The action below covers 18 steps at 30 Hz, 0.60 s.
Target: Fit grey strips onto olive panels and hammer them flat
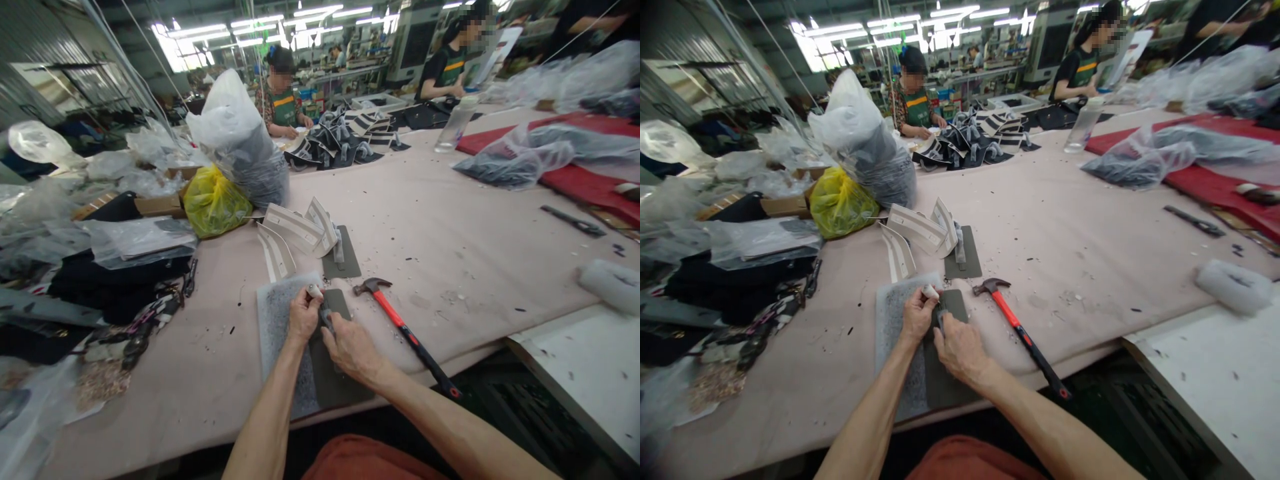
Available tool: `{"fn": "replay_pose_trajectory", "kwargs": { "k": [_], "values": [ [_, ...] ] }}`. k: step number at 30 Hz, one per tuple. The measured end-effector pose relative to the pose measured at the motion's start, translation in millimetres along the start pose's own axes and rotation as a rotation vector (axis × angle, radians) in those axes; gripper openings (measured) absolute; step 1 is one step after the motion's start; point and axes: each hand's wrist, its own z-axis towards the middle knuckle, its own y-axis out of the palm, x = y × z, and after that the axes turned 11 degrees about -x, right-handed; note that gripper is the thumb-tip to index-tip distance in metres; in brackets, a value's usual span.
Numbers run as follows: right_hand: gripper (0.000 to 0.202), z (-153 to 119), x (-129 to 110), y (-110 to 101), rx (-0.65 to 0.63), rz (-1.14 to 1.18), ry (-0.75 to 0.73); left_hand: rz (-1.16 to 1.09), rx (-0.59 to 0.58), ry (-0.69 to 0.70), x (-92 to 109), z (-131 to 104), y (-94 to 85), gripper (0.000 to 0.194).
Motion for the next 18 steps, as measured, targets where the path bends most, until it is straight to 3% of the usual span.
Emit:
{"fn": "replay_pose_trajectory", "kwargs": {
  "k": [4, 7, 9, 12, 15, 18],
  "values": [
    [0.040, -1.8, 12.1, -0.6, -0.026, 0.145, -0.129, 0.083, -0.022, -0.009, -3.3, -1.2, -1.7, 0.020],
    [0.051, -6.1, 34.8, -5.3, 0.062, 0.282, -0.228, 0.111, -0.036, -0.015, -1.5, -1.8, -2.3, 0.019],
    [0.047, -9.6, 58.6, -9.7, 0.202, 0.266, -0.178, 0.140, -0.032, -0.023, -0.5, -1.6, -1.9, 0.018],
    [0.039, -15.7, 101.5, -15.0, 0.359, 0.070, 0.026, 0.192, -0.019, -0.028, -0.1, -0.9, -0.5, 0.016],
    [0.032, -23.1, 138.3, -15.6, 0.296, -0.108, 0.192, 0.203, -0.028, -0.031, 0.5, -0.1, 0.7, 0.015],
    [0.021, -28.2, 156.5, -13.2, 0.179, -0.160, 0.223, 0.225, -0.038, -0.026, 2.3, 0.5, 1.5, 0.014]
  ]
}}
